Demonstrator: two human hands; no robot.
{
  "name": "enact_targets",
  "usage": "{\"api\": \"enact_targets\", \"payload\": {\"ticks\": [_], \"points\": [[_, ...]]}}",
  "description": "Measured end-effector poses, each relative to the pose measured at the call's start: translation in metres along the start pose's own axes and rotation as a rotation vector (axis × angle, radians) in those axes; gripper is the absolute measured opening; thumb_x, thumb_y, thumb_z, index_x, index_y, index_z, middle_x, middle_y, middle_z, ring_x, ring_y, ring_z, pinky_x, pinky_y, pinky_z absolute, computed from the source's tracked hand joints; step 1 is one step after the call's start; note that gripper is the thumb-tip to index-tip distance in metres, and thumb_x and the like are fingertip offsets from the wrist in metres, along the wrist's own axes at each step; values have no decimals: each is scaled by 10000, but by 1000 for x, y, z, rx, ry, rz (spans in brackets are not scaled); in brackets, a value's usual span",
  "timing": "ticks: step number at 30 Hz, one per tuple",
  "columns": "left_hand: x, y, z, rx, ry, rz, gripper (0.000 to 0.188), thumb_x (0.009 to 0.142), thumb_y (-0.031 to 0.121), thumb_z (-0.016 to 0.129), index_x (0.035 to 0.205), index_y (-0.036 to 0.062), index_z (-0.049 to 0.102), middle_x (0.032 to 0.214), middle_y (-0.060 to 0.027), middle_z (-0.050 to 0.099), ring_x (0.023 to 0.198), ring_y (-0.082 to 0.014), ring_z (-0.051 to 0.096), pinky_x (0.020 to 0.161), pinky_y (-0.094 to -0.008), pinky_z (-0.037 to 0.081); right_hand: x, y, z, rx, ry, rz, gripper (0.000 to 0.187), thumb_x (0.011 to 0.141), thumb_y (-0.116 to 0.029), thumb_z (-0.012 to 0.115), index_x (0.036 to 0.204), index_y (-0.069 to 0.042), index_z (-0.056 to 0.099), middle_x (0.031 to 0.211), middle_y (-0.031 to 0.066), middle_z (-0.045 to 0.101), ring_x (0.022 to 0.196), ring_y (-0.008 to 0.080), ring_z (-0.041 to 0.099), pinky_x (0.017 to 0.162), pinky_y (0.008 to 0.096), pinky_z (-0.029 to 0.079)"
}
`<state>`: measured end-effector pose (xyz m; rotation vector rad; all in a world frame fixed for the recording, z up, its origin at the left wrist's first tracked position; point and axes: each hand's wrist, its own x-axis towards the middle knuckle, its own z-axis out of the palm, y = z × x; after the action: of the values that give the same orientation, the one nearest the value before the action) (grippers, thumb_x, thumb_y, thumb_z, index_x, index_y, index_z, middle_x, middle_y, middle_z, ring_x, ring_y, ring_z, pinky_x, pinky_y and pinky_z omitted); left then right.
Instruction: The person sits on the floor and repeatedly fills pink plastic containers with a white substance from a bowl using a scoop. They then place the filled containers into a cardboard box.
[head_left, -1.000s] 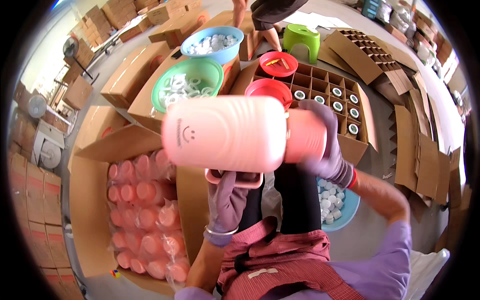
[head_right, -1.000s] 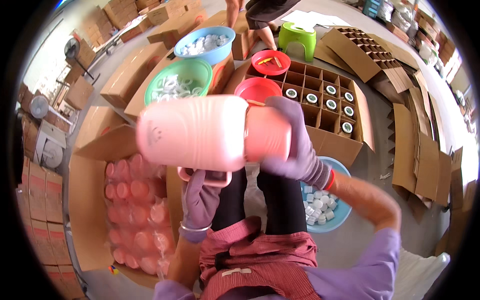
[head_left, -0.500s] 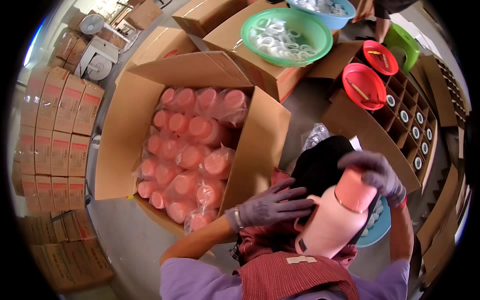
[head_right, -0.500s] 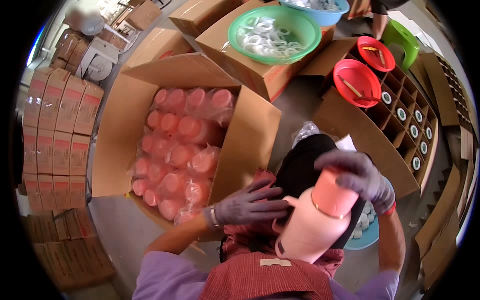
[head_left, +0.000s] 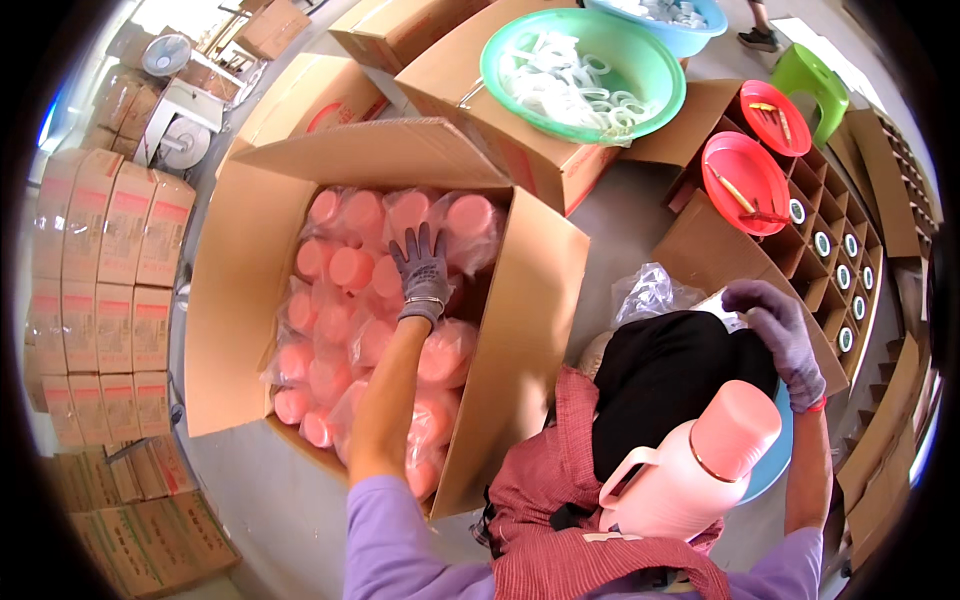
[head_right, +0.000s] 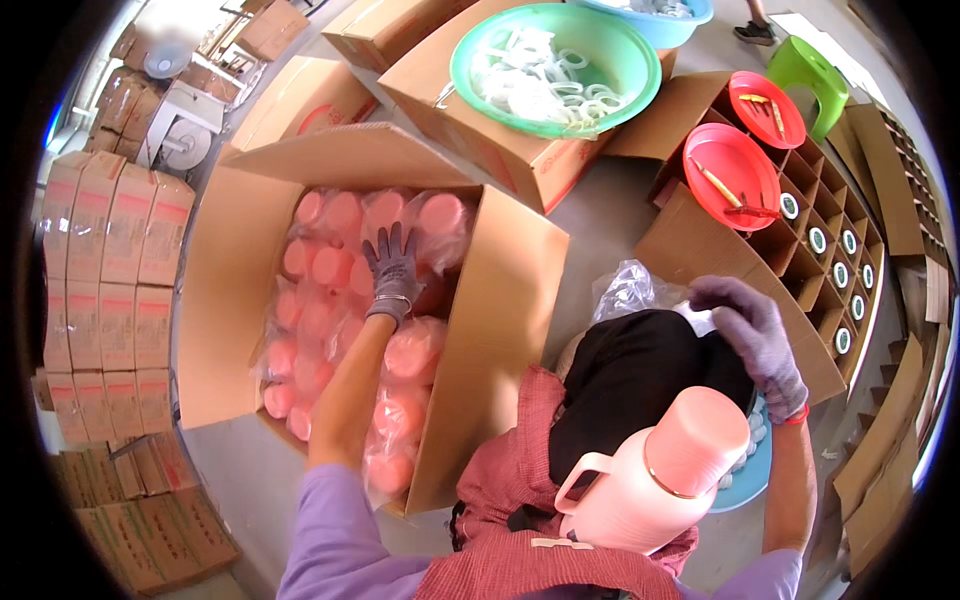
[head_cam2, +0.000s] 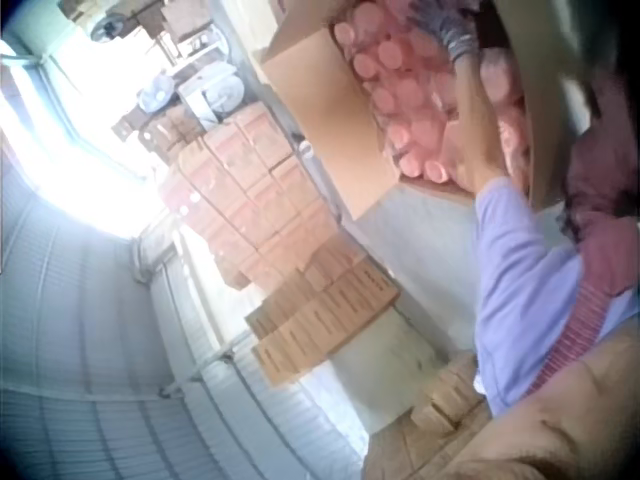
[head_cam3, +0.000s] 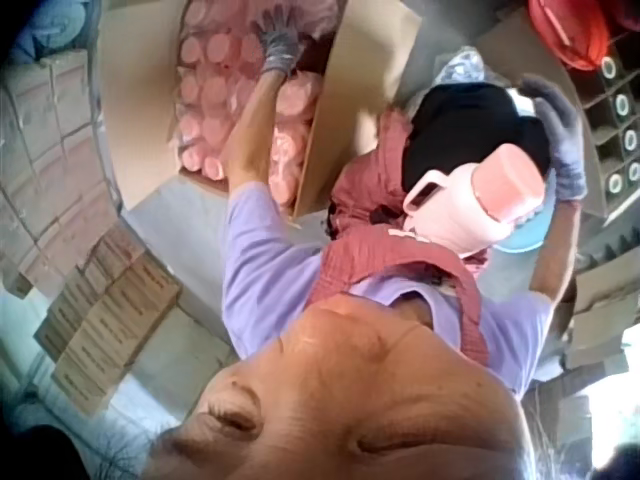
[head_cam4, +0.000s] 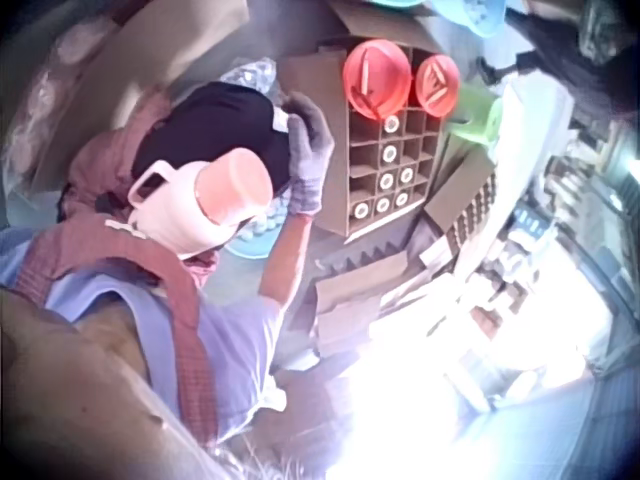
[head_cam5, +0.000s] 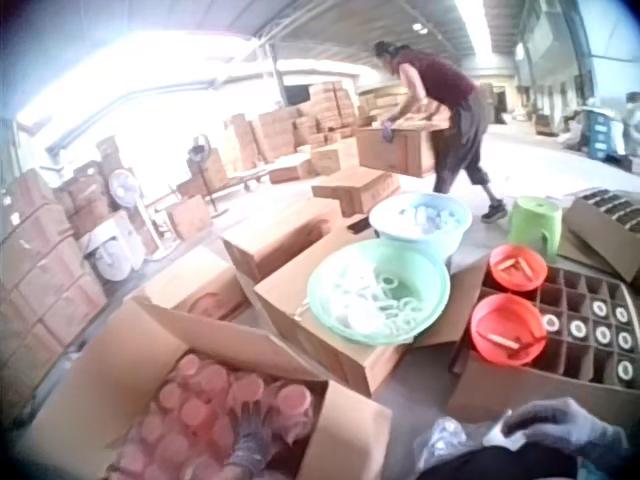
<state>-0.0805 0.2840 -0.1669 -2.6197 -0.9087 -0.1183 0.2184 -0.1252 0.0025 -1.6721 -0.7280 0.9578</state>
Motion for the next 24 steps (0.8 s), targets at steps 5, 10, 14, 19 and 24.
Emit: {"api": "enact_targets", "payload": {"ticks": [5, 10, 14, 19, 24], "points": [[49, 10, -47, -757, -401, -208, 325, 852, 258, 652, 1109, 68, 709, 1109, -108, 690, 1093, -254, 624, 970, -444, 448, 3, -13, -2, -250, -87, 4, 344, 831, -71, 600, 1157, 31, 637, 1045, 106, 670, 1000, 186, 627, 934, 317, 478], [81, 34, -186, -1737, -13, 156, 322, 900, 67, 594, 1206, -33, 589, 1123, -112, 658, 1004, -184, 644, 894, -333, 517, 31, -12, 12, -465, -107, -438, 527, 777, -223, 755, 1235, -12, 601, 1191, 154, 608, 1110, 305, 598, 971, 375, 465], [127, 80, -223, -1478, 271, 493, 360, 952, 73, 584, 1282, -50, 508, 1198, -150, 647, 1087, -229, 649, 947, -350, 528, 54, -36, 49, -689, 16, -774, 780, 717, -328, 814, 1366, -52, 480, 1377, 150, 465, 1289, 370, 442, 1064, 472, 365], [178, 152, -252, -2666, -463, 97, 531, 965, 424, 568, 1288, 6, 516, 1178, -135, 617, 1119, -285, 604, 1021, -461, 478, 76, -11, 53, -246, 455, -697, 306, 804, -197, 737, 1009, -6, 614, 854, 167, 615, 788, 282, 644, 707, 393, 502], [74, 230, -270, -1611, 231, 432, 833, 859, 237, 737, 1488, -52, 273, 1489, -199, 367, 1359, -312, 403, 1137, -400, 333, 57, 0, 3, -23, 563, -177, 370, 869, -302, 742, 790, 43, 632, 613, 63, 503, 630, 83, 449, 545, 350, 430]]}}
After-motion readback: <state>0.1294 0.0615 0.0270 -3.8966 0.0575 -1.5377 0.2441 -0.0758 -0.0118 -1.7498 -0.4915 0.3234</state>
